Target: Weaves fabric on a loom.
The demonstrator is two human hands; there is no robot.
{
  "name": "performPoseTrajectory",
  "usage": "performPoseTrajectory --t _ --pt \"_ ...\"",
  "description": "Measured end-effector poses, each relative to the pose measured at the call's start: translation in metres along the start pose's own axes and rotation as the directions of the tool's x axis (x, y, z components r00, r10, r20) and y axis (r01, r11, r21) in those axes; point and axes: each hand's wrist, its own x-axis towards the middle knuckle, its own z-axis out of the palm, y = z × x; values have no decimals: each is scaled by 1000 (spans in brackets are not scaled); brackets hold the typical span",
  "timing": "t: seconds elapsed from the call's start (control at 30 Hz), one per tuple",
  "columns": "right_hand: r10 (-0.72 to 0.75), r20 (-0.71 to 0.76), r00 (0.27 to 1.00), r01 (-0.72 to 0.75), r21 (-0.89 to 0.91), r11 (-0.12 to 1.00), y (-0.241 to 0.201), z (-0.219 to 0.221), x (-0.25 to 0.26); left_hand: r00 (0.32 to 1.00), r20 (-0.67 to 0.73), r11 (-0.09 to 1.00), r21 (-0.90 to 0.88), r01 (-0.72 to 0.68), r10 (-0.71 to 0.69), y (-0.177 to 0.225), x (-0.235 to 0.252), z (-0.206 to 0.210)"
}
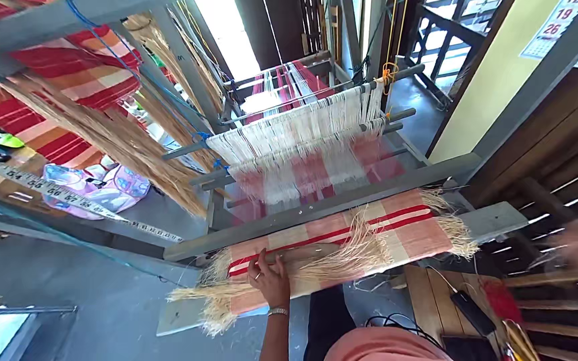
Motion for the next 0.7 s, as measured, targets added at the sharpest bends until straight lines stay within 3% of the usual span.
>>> performPoseTrajectory --t 0.07,0.1,0.2,0.27,0.37,0.43,0.6,0.7 --pt "-201 191 961 190 76 979 38 100 20 997 47 973 -224 -48 60 43 3 -27" --pt "-262 244 934 229 156 961 36 147 30 986 120 922 -382 -58 112 69 1 -43" --pt "-408 286 867 272 414 868 1 241 50 863 405 619 -772 145 302 138 -17 -76" --pt "-419 168 893 284 512 811 -17 275 61 770 547 408 -817 406 328 160 -36 -85" --pt "-313 72 947 212 590 779 -28 296 74 684 705 185 -709 680 188 163 -49 -91" --pt "-240 57 969 156 611 776 -30 304 74 676 729 187 -682 707 104 159 -48 -93" --pt "-85 121 989 -12 642 767 -39 314 61 751 660 431 -687 585 33 144 -49 -98" --pt "-44 147 988 -62 648 759 -37 322 61 783 622 469 -692 548 2 137 -56 -91"
